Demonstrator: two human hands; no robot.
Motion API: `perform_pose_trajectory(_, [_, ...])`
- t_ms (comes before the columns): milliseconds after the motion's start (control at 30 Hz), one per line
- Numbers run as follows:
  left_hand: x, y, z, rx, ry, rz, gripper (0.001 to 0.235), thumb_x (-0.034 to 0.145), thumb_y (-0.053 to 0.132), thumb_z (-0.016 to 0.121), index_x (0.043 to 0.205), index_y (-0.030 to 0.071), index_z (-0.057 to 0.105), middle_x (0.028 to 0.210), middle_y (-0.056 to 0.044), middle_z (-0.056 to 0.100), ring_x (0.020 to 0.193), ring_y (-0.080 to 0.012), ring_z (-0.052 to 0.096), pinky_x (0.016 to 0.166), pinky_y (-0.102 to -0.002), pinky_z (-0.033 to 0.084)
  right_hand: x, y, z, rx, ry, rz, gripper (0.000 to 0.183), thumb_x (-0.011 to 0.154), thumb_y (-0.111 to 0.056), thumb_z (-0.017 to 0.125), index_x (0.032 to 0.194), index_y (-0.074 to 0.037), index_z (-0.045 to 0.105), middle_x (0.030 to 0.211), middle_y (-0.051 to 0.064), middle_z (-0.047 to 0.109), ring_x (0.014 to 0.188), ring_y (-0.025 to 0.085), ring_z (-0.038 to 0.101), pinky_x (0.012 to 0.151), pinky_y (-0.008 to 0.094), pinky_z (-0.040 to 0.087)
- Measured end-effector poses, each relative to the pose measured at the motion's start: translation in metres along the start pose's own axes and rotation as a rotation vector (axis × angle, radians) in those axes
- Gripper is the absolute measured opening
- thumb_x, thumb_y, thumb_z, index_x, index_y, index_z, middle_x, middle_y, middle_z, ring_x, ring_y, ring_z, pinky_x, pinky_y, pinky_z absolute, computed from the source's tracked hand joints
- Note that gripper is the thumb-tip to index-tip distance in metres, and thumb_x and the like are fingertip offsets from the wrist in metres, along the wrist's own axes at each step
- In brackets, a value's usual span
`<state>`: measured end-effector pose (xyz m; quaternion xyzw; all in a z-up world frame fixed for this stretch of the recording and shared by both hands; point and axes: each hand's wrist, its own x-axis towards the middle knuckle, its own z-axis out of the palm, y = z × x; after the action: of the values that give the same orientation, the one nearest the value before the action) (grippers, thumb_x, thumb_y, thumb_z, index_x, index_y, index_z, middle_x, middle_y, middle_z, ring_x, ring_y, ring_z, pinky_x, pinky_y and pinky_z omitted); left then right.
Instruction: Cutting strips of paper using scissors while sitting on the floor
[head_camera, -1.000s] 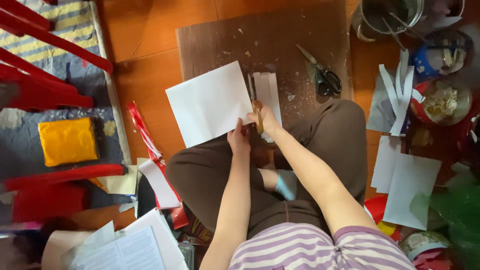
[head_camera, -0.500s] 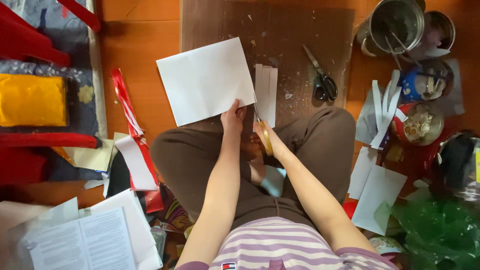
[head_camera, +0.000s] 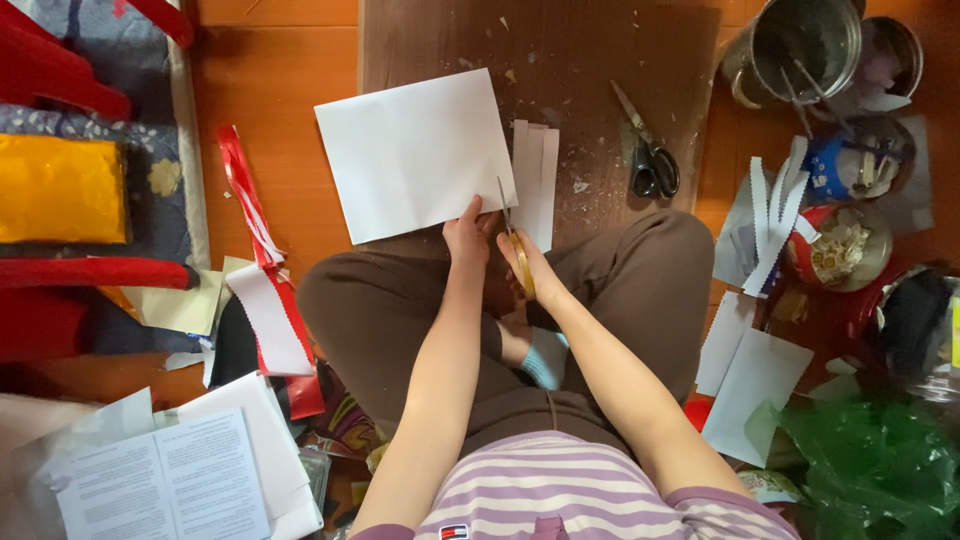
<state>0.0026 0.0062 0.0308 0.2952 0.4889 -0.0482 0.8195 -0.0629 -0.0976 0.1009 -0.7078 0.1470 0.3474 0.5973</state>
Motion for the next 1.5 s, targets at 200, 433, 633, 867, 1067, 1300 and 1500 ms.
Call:
perform_pose_trajectory(200, [0.014, -0.009, -0.005, 0.017, -0.01, 0.017, 0.041, 0.079, 0.003, 0.08, 0.11, -0.001, 0.052, 0.088, -0.017, 0.061, 0.075, -0.0394, 0.069, 0.075, -0.058, 0.06, -0.016, -0.036, 0.007, 0.091, 0.042, 0.185, 0.043, 0.102, -0.021, 0.038, 0.143, -0.007, 0.042, 0.153, 0.008, 0.038, 0.142, 0.022, 0.034, 0.125, 0.048, 0.013])
perform_pose_trajectory(433, [0.003, -0.002, -0.001, 0.071, -0.018, 0.033, 0.04, 0.08, 0.004, 0.079, 0.111, 0.001, 0.053, 0.089, -0.014, 0.061, 0.076, -0.0379, 0.07, 0.076, -0.056, 0.061, -0.005, -0.017, 0.006, 0.055, 0.077, 0.153, 0.04, 0.104, -0.021, 0.036, 0.136, 0.0, 0.049, 0.145, 0.011, 0.049, 0.136, 0.025, 0.042, 0.123, 0.048, 0.017])
perform_pose_trajectory(633, [0.016, -0.012, -0.007, 0.109, -0.019, 0.037, 0.042, 0.081, 0.007, 0.079, 0.113, 0.001, 0.053, 0.091, -0.014, 0.063, 0.077, -0.0371, 0.07, 0.074, -0.054, 0.062, 0.062, 0.098, 0.015, -0.068, 0.277, -0.083, 0.036, 0.103, -0.042, 0.043, 0.113, -0.013, 0.06, 0.12, 0.007, 0.067, 0.115, 0.019, 0.06, 0.107, 0.035, 0.039])
perform_pose_trajectory(867, [0.033, -0.03, -0.021, 0.125, 0.024, 0.051, 0.044, 0.081, 0.005, 0.078, 0.113, -0.008, 0.05, 0.088, -0.02, 0.06, 0.072, -0.0365, 0.069, 0.069, -0.052, 0.063, 0.051, 0.096, 0.02, -0.24, 0.439, -0.334, 0.032, 0.102, -0.04, 0.053, 0.09, -0.012, 0.06, 0.089, 0.011, 0.073, 0.092, 0.023, 0.07, 0.077, 0.034, 0.055])
perform_pose_trajectory(1067, [0.062, -0.044, -0.042, 0.226, 0.032, 0.092, 0.044, 0.081, 0.002, 0.077, 0.112, -0.014, 0.051, 0.089, -0.024, 0.06, 0.073, -0.0392, 0.069, 0.065, -0.053, 0.063, -0.001, 0.0, 0.017, 0.02, 0.32, -0.363, 0.047, 0.106, -0.046, 0.037, 0.108, -0.007, 0.063, 0.112, 0.011, 0.071, 0.112, 0.021, 0.063, 0.1, 0.038, 0.048])
perform_pose_trajectory(1300, [0.07, -0.055, -0.055, 0.309, 0.069, 0.116, 0.044, 0.079, 0.004, 0.079, 0.111, -0.011, 0.053, 0.084, -0.02, 0.059, 0.065, -0.0328, 0.067, 0.059, -0.048, 0.063, 0.02, 0.023, 0.018, -0.055, 0.438, -0.347, 0.038, 0.104, -0.039, 0.049, 0.093, -0.007, 0.066, 0.086, 0.016, 0.071, 0.09, 0.023, 0.069, 0.079, 0.038, 0.053])
perform_pose_trajectory(1500, [0.057, -0.045, -0.043, 0.363, 0.057, 0.169, 0.045, 0.077, 0.005, 0.081, 0.11, -0.012, 0.055, 0.086, -0.021, 0.06, 0.068, -0.0318, 0.066, 0.055, -0.047, 0.06, 0.025, 0.013, 0.023, 1.055, 0.305, -0.051, 0.024, 0.103, -0.011, 0.044, 0.115, 0.006, 0.056, 0.116, 0.013, 0.063, 0.117, 0.023, 0.058, 0.108, 0.034, 0.046])
